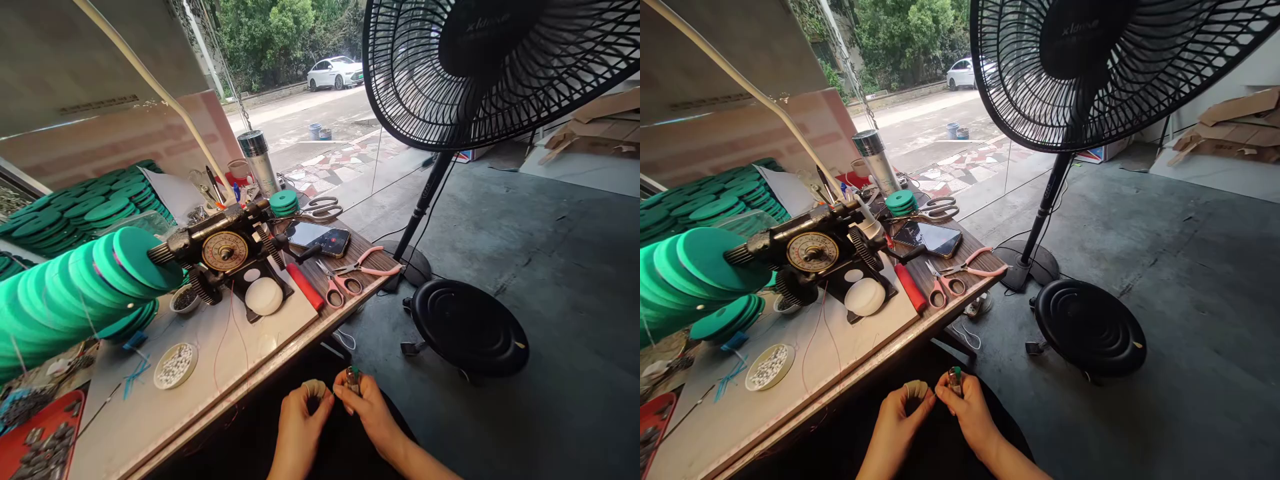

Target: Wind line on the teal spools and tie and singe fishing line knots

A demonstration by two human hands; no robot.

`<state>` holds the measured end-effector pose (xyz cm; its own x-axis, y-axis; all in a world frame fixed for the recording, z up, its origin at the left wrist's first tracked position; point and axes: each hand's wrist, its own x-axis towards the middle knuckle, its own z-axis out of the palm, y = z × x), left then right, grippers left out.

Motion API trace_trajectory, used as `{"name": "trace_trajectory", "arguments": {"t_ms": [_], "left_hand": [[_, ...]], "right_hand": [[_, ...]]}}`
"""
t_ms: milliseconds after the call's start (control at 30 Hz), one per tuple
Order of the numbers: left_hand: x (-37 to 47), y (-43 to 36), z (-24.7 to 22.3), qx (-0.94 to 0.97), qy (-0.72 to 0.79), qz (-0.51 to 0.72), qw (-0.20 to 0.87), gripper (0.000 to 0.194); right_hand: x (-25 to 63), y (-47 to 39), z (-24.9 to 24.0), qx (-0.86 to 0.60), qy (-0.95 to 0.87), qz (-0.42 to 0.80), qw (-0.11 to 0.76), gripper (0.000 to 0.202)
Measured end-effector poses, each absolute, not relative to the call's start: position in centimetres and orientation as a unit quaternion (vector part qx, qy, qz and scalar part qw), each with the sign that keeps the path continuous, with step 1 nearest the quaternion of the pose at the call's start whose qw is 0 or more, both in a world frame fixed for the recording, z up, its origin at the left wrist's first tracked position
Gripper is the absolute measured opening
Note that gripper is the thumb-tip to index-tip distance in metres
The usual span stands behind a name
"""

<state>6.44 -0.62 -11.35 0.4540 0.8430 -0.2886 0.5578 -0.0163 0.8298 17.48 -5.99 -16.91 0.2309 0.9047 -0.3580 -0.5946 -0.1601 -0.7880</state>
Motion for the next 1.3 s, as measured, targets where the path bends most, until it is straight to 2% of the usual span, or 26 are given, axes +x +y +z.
{"name": "trace_trajectory", "arguments": {"t_ms": [167, 300, 533, 667, 800, 900, 1067, 1300], "left_hand": [[6.2, -0.9, -10.9, 0.693, 0.503, 0.211, 0.472, 0.007], [6.1, -0.8, -11.0, 0.682, 0.485, 0.298, 0.459, 0.012], [5.8, -0.8, -11.3, 0.668, 0.479, 0.312, 0.477, 0.007], [5.7, -0.7, -11.0, 0.669, 0.477, 0.309, 0.480, 0.009], [5.8, -0.7, -10.5, 0.714, 0.488, 0.269, 0.423, 0.011], [5.9, -0.8, -10.3, 0.759, 0.466, 0.246, 0.381, 0.013], [5.8, -0.9, -10.6, 0.803, 0.427, 0.226, 0.349, 0.015], [5.9, -0.9, -10.6, 0.801, 0.442, 0.239, 0.326, 0.010]], "right_hand": [[17.2, -5.8, -16.7, -0.381, -0.033, 0.681, 0.624, 0.030], [16.7, -5.7, -16.2, -0.318, 0.039, 0.743, 0.588, 0.035], [15.8, -5.7, -15.5, -0.294, 0.068, 0.779, 0.550, 0.031], [16.2, -5.8, -15.3, -0.329, 0.048, 0.733, 0.593, 0.027], [17.1, -6.1, -15.0, -0.423, -0.113, 0.621, 0.650, 0.020], [17.3, -6.3, -14.7, -0.501, -0.212, 0.559, 0.625, 0.024], [17.0, -6.1, -14.0, -0.546, -0.282, 0.516, 0.596, 0.023], [16.9, -5.9, -15.2, -0.529, -0.220, 0.551, 0.606, 0.025]]}}
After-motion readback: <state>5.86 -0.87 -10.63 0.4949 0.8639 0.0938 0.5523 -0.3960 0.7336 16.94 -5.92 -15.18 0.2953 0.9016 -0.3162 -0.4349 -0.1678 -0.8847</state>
